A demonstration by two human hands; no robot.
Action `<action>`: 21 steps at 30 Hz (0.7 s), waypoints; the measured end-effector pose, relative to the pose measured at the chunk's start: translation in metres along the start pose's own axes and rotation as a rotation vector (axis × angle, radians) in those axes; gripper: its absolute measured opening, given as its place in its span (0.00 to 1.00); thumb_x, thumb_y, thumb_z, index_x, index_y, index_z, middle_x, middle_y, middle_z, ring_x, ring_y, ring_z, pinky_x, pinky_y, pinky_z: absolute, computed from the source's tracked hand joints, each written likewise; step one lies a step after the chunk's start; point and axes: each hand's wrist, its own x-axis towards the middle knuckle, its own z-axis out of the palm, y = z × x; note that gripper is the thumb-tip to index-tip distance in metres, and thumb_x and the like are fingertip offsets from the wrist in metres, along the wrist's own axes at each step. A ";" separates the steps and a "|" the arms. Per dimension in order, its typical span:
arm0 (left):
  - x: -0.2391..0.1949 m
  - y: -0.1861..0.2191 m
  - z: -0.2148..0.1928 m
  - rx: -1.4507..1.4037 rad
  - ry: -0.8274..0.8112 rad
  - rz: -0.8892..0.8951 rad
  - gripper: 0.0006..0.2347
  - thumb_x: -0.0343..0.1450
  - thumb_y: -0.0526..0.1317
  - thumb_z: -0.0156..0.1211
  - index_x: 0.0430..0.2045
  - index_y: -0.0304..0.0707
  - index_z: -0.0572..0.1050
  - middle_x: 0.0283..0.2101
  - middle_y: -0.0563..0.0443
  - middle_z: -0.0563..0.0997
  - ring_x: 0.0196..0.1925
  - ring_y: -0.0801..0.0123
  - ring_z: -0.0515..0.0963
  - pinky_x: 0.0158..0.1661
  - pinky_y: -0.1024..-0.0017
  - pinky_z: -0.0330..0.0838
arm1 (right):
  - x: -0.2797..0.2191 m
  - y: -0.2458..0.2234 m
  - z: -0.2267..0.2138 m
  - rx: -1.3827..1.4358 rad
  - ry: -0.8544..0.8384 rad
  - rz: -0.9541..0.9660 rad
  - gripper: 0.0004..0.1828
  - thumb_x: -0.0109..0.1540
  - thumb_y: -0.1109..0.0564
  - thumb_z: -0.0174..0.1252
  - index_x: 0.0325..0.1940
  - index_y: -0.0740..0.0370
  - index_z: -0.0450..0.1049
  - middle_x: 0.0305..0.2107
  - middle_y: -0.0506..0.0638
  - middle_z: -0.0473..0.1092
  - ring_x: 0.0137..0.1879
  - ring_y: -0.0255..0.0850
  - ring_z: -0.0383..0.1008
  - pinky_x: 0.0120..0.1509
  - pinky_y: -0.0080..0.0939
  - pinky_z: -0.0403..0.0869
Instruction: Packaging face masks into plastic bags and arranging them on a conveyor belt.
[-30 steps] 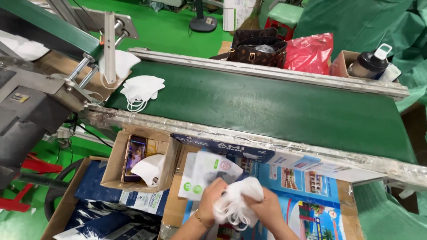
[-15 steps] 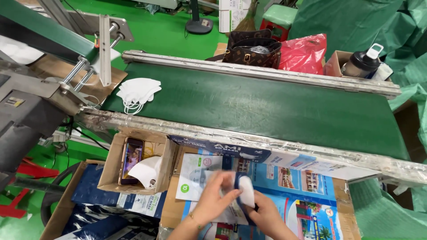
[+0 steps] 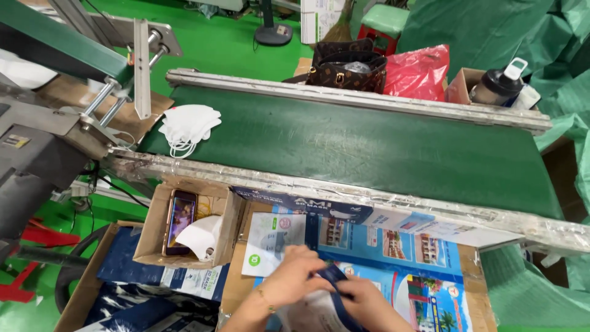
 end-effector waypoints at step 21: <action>-0.004 0.033 -0.001 0.164 0.205 0.090 0.03 0.66 0.37 0.66 0.27 0.38 0.80 0.30 0.52 0.75 0.44 0.59 0.74 0.58 0.53 0.55 | 0.002 -0.027 -0.009 0.562 0.360 -0.102 0.08 0.61 0.63 0.63 0.44 0.65 0.81 0.39 0.51 0.81 0.44 0.37 0.79 0.50 0.37 0.75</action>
